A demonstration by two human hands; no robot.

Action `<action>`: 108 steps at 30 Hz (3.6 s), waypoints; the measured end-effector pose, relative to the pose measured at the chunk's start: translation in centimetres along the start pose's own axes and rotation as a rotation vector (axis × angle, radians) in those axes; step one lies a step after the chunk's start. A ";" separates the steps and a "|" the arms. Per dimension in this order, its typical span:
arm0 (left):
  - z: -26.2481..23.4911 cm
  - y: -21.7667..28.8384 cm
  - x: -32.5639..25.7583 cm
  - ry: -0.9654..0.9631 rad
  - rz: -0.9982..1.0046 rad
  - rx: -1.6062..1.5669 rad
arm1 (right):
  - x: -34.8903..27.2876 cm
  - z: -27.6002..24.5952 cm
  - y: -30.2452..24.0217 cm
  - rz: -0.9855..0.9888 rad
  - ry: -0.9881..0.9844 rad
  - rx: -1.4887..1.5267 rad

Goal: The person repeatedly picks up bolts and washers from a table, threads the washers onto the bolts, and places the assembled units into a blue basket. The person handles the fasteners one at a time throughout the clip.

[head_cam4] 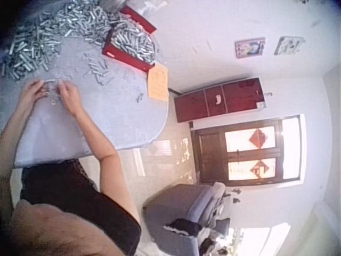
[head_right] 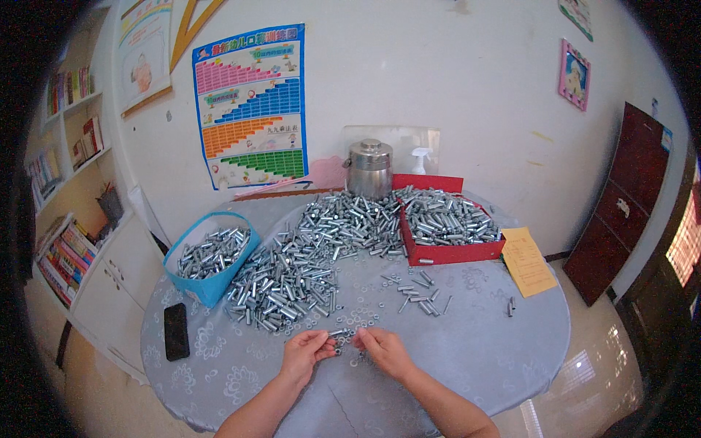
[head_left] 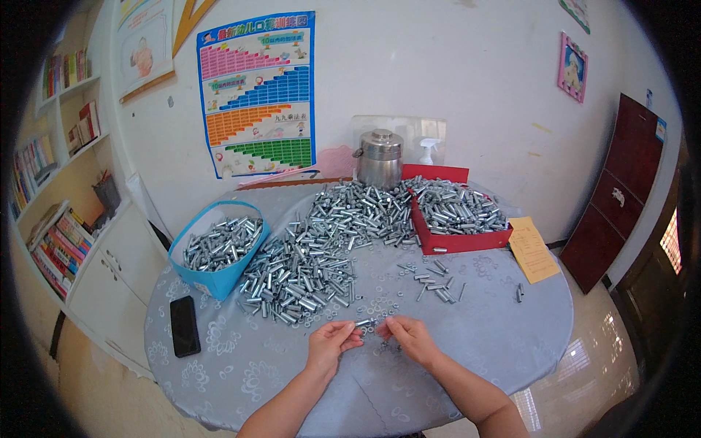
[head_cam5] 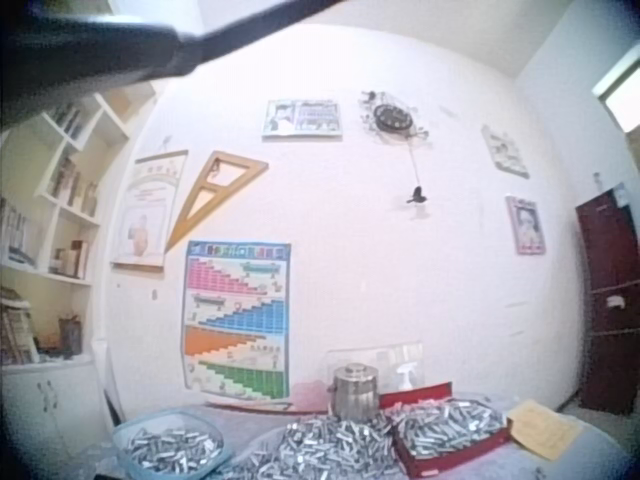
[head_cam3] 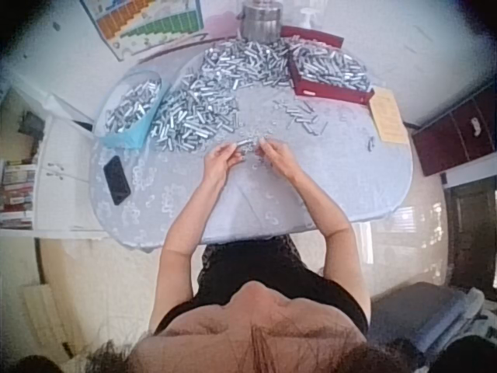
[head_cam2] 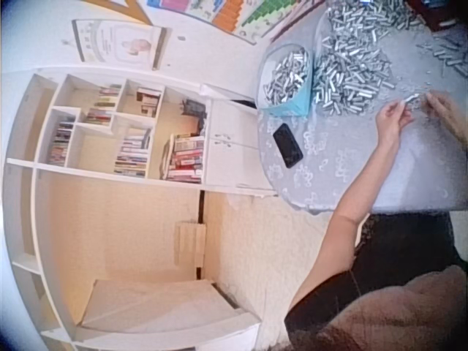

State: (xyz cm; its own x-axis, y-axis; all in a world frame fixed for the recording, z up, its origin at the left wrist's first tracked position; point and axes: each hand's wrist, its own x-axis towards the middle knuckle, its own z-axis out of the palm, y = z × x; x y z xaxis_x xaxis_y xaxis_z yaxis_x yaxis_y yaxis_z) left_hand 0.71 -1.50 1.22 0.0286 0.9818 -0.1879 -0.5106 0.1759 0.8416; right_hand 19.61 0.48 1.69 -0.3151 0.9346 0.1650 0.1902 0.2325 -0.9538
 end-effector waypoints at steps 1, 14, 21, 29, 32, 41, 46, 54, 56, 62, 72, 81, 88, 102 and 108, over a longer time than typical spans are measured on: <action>0.0 0.0 0.0 0.012 0.001 0.010 | 0.1 0.2 -0.1 0.035 0.028 0.019; -1.1 0.5 0.6 0.117 0.094 -0.073 | 1.3 -5.7 1.2 -0.163 0.573 -0.726; -2.2 1.9 1.5 0.226 0.189 -0.129 | 1.2 -8.6 3.4 0.006 0.586 -1.046; -10.6 9.4 6.5 0.434 0.535 0.003 | 1.3 -8.6 3.6 0.005 0.579 -1.026; -12.2 15.5 8.6 0.412 0.617 0.244 | 1.2 -8.7 4.1 0.006 0.573 -1.021; -8.2 9.3 7.0 0.394 0.856 1.195 | 1.0 -8.8 4.3 -0.027 0.534 -1.041; -2.7 5.2 6.2 -0.073 0.868 1.279 | 1.2 -8.4 3.1 -0.014 0.544 -0.838; 3.2 0.6 8.7 -0.291 0.866 1.390 | 1.5 -8.0 2.6 -0.028 0.623 -0.541; 6.2 -0.7 9.2 -0.340 0.849 1.417 | 1.6 -8.5 3.5 -0.029 0.651 -0.546; 12.7 -4.1 10.6 -0.269 0.781 1.503 | 1.5 -9.4 2.8 0.051 0.705 -0.444; 11.3 -8.2 14.3 -0.143 0.766 1.257 | 2.0 -9.9 4.5 -0.008 0.734 -0.353; 6.8 -1.4 6.6 -0.160 0.227 0.417 | 2.5 -9.1 4.1 0.147 0.386 0.472; 2.0 0.9 1.9 0.065 0.085 0.050 | 1.3 -5.7 0.8 0.172 0.173 0.431; 0.2 -0.2 0.4 0.094 0.050 -0.151 | 0.6 -1.5 0.5 0.136 -0.017 0.499; 1.0 0.0 -0.3 0.088 0.040 -0.057 | 0.5 -1.2 0.8 0.063 -0.058 0.421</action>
State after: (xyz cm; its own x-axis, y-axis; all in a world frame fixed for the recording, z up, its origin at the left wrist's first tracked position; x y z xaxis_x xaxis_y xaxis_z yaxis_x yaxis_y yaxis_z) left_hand 1.58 -1.76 1.80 -0.0670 0.9774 -0.2005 -0.5580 0.1299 0.8196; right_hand 20.69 1.47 1.30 -0.3689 0.9241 0.0999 -0.1813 0.0339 -0.9828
